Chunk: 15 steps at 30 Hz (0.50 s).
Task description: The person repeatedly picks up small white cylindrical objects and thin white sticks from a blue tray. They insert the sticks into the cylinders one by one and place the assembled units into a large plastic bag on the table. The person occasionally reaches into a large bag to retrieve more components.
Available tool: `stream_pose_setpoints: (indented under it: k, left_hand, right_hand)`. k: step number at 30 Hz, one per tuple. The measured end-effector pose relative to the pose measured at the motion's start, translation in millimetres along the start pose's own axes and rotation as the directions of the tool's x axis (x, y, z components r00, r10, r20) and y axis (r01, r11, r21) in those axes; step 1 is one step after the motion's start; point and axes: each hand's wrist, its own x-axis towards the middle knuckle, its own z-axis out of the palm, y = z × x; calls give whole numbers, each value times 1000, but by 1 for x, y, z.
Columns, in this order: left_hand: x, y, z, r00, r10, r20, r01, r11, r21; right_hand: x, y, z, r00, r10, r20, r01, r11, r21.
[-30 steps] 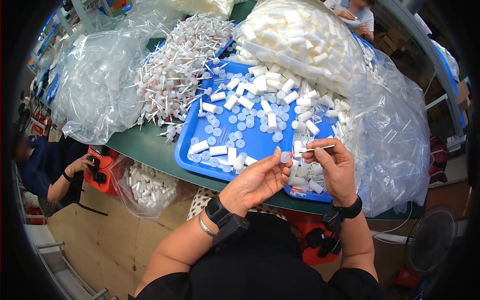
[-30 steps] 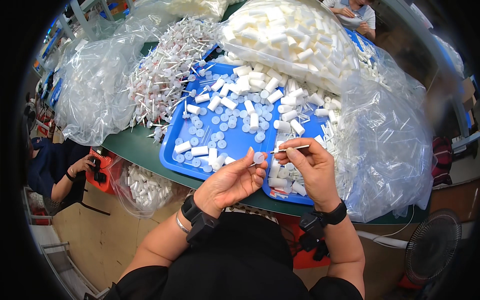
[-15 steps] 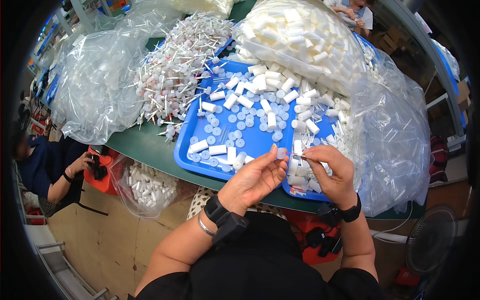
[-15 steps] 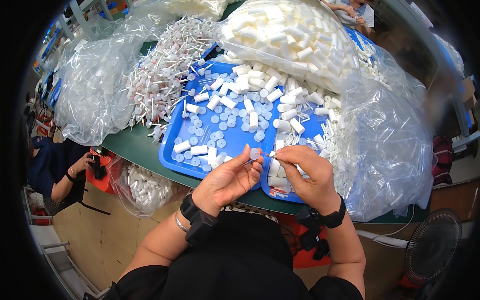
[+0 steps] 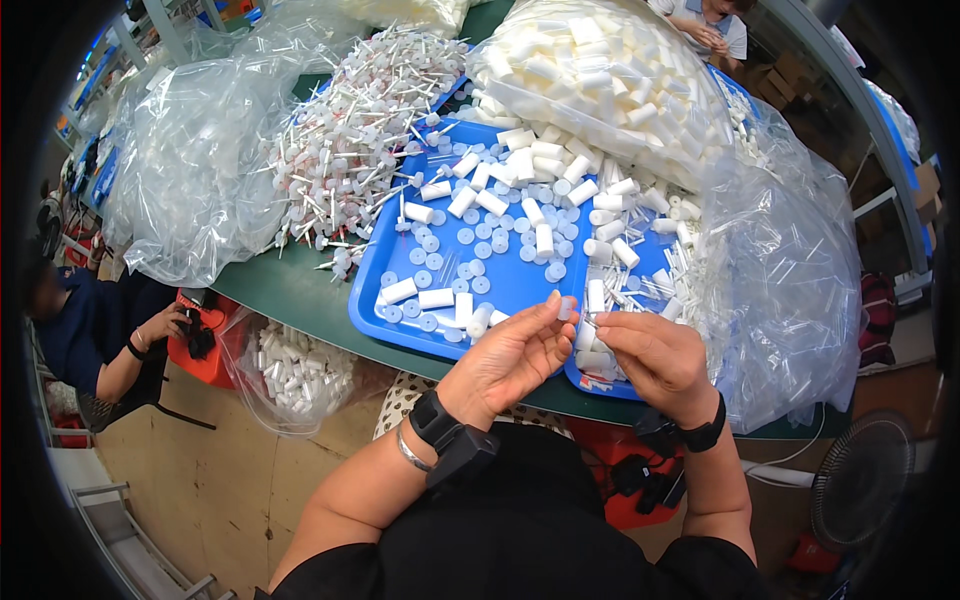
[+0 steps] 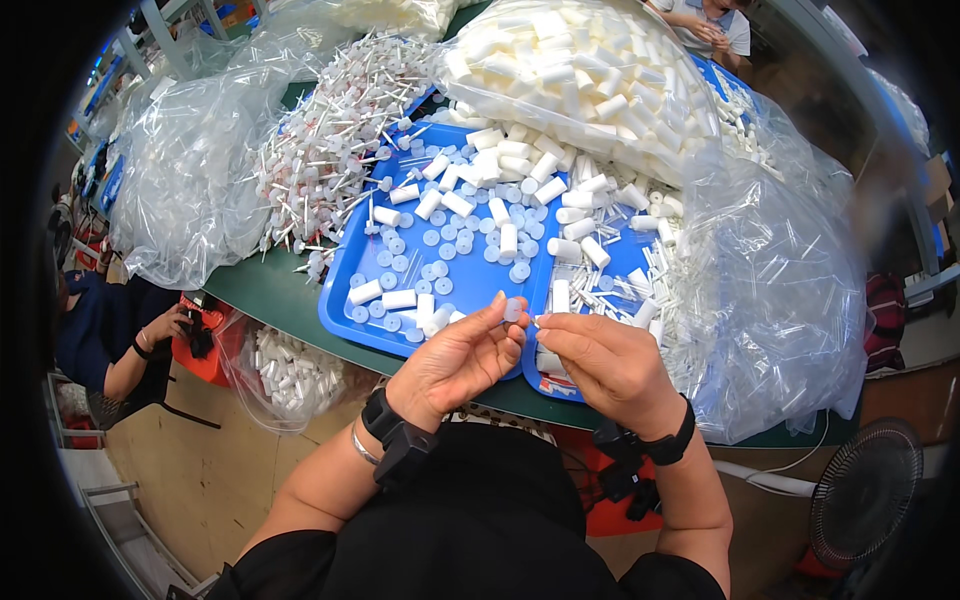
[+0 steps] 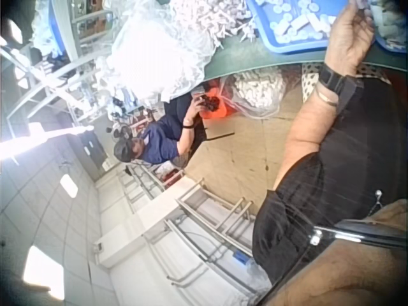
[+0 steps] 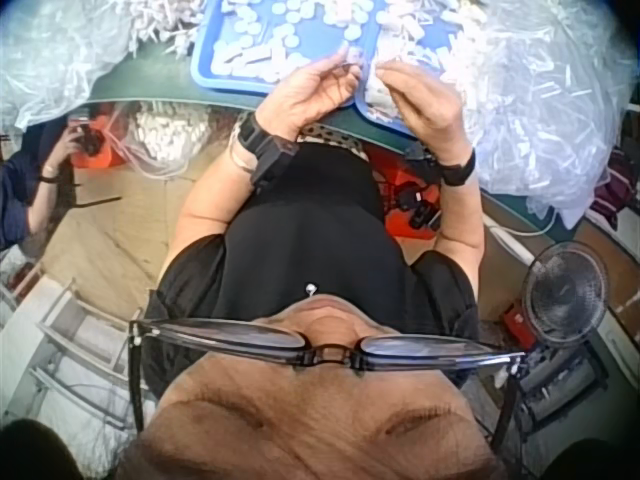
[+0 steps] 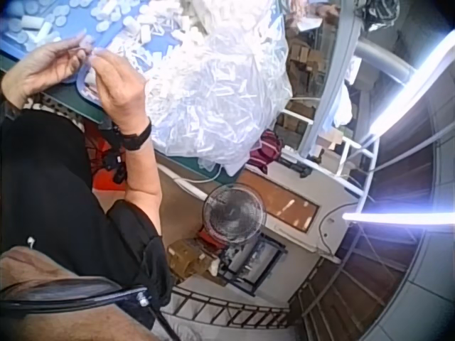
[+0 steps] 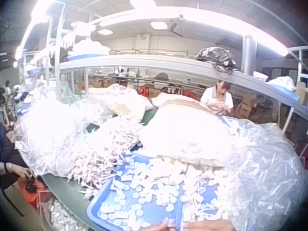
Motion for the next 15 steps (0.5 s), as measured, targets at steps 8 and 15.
stream_pose_setpoints:
  k: [8, 15]
  left_hand:
    - [-3, 2, 7, 999, 43, 3, -43, 996, 74]
    - [-6, 0, 10, 997, 79, 2, -79, 989, 126]
  right_hand:
    - [-7, -1, 16, 886, 456, -86, -429, 875, 223]
    - [-7, 1, 9, 871, 492, 3, -491, 869, 50]
